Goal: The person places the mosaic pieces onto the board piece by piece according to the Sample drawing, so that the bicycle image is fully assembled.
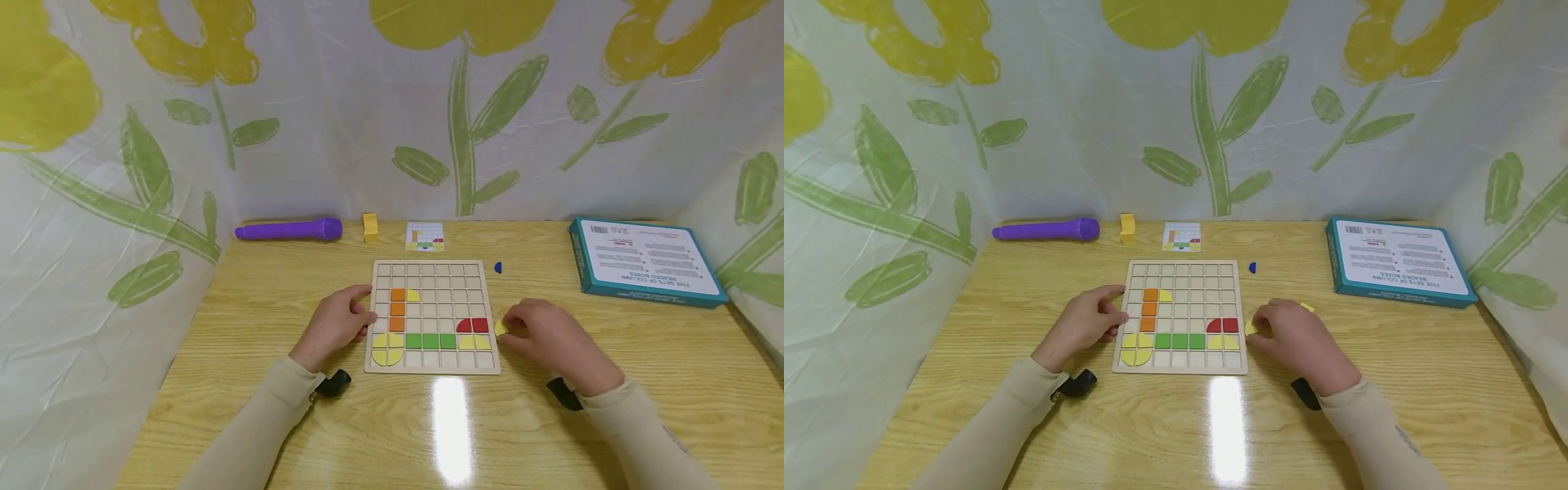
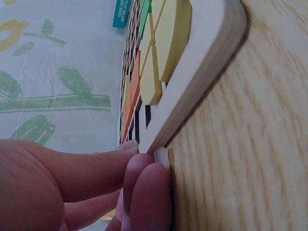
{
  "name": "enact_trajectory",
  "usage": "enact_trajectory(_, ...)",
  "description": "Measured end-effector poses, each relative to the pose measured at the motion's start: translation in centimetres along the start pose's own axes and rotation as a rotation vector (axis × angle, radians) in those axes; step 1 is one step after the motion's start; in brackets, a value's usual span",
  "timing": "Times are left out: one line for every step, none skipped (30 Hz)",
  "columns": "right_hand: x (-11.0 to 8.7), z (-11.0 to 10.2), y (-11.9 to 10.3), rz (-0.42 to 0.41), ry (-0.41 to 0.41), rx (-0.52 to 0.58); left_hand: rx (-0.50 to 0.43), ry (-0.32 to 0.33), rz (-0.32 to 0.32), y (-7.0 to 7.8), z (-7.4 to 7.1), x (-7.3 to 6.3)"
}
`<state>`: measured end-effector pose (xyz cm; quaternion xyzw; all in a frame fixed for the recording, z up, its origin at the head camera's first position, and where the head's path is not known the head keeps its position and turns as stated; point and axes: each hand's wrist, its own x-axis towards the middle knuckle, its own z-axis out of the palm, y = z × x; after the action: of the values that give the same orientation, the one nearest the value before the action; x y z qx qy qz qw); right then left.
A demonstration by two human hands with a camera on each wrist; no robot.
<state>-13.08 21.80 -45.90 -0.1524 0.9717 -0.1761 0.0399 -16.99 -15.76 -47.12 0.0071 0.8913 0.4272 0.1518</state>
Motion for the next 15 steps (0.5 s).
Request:
enact_trajectory(0.12,0.08,-0.06,0.002,-0.002,0.0,-0.002,-0.002,-0.003,0.01,0.02,0.0)
enact_trajectory(0.24,0.16,-0.1,0.001,-0.003,0.0,-0.002,-0.003,-0.006,0.03,0.03,0.01)
enact_trajectory(0.32,0.22,-0.13,0.006,-0.004,0.001,-0.002,-0.006,-0.007,0.04,0.03,0.01)
enact_trajectory(0.39,0.27,-0.14,0.01,-0.006,0.001,-0.001,-0.007,-0.005,0.02,0.04,0.01)
enact_trajectory(0.45,0.31,-0.15,0.014,-0.006,0.002,-0.001,-0.008,-0.004,0.02,0.04,0.02)
enact_trajectory(0.5,0.33,-0.15,0.018,-0.007,0.004,-0.003,-0.008,-0.003,0.02,0.05,0.03)
enact_trajectory(0.56,0.36,-0.14,0.021,-0.007,0.005,-0.003,-0.008,-0.002,0.01,0.07,0.05)
enact_trajectory(0.61,0.36,-0.13,0.023,-0.007,0.006,-0.003,-0.006,0.001,0.0,0.07,0.05)
enact_trajectory(0.67,0.36,-0.14,0.025,-0.007,0.008,-0.005,-0.005,0.005,-0.02,0.06,0.05)
enact_trajectory(0.73,0.36,-0.13,0.025,-0.006,0.007,-0.005,-0.003,0.005,-0.02,0.06,0.05)
enact_trajectory(0.79,0.34,-0.14,0.025,-0.004,0.008,-0.005,-0.001,0.005,-0.03,0.04,0.06)
enact_trajectory(0.85,0.32,-0.15,0.026,-0.003,0.01,-0.004,0.0,0.005,-0.04,0.03,0.06)
enact_trajectory(0.91,0.31,-0.15,0.027,-0.002,0.01,-0.003,0.001,0.006,-0.05,0.01,0.06)
enact_trajectory(0.95,0.3,-0.15,0.029,-0.001,0.013,-0.002,0.001,0.006,-0.04,-0.01,0.05)
enact_trajectory(1.01,0.29,-0.17,0.031,-0.002,0.016,-0.001,0.001,0.006,-0.05,-0.04,0.05)
